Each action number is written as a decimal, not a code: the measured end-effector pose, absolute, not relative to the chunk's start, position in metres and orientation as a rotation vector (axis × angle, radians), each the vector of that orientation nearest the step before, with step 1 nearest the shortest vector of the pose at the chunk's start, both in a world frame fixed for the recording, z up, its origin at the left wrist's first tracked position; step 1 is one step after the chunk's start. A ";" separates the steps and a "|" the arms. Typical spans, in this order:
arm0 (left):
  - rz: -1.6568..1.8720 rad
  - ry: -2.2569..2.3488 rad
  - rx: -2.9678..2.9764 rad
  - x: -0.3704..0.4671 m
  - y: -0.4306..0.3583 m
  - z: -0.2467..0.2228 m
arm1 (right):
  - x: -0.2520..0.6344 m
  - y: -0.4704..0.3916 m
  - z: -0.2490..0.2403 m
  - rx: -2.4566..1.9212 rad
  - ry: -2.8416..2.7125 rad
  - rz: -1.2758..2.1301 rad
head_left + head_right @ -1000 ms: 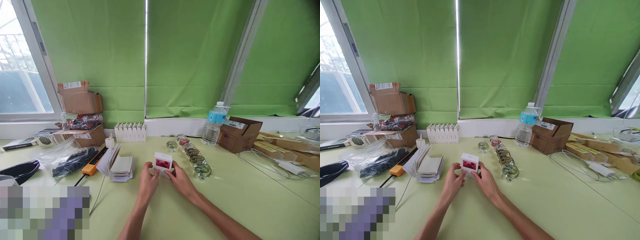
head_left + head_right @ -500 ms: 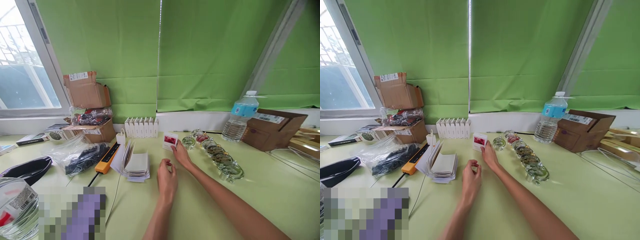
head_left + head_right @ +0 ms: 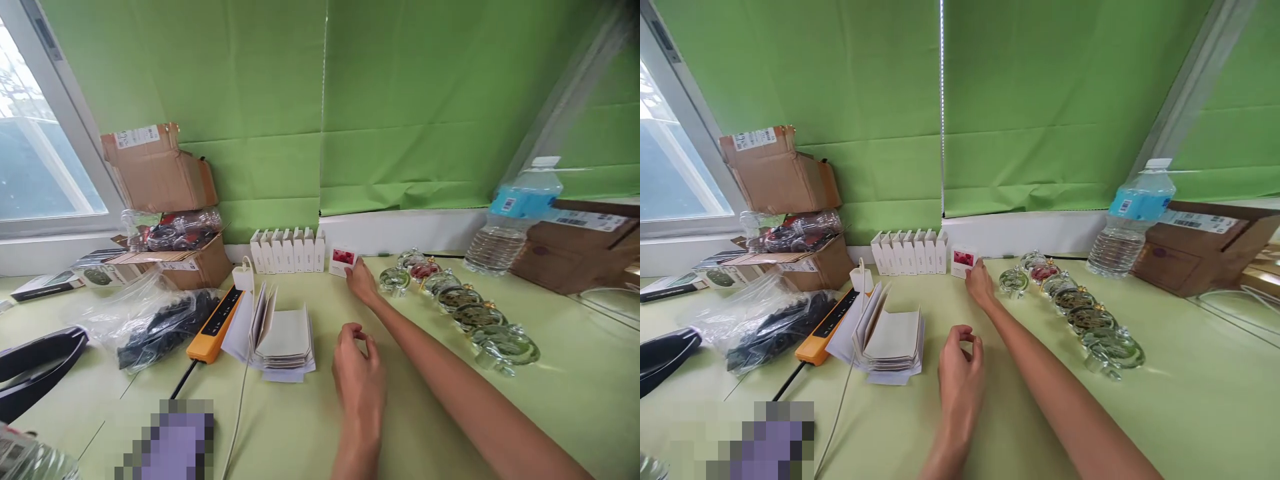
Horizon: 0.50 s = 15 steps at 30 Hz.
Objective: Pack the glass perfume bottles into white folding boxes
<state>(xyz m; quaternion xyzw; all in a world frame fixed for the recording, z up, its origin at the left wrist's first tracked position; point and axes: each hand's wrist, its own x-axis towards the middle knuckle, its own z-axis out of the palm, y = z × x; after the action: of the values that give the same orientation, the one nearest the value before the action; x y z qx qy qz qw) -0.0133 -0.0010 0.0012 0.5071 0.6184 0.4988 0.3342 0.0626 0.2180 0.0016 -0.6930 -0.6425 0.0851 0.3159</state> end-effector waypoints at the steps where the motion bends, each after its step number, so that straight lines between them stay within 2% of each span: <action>1: 1.291 1.615 1.318 -0.013 -0.001 0.002 | 0.062 0.222 0.002 -1.828 -1.689 0.225; 15: 1.167 1.610 1.323 -0.014 0.002 0.002 | 0.051 0.280 0.001 -1.852 -1.649 0.279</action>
<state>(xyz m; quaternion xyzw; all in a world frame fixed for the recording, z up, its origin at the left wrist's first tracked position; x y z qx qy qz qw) -0.0138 0.0021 0.0020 0.5153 0.6267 0.4543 0.3679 0.0509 0.2800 0.0008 -0.7037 -0.6266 0.1062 0.3177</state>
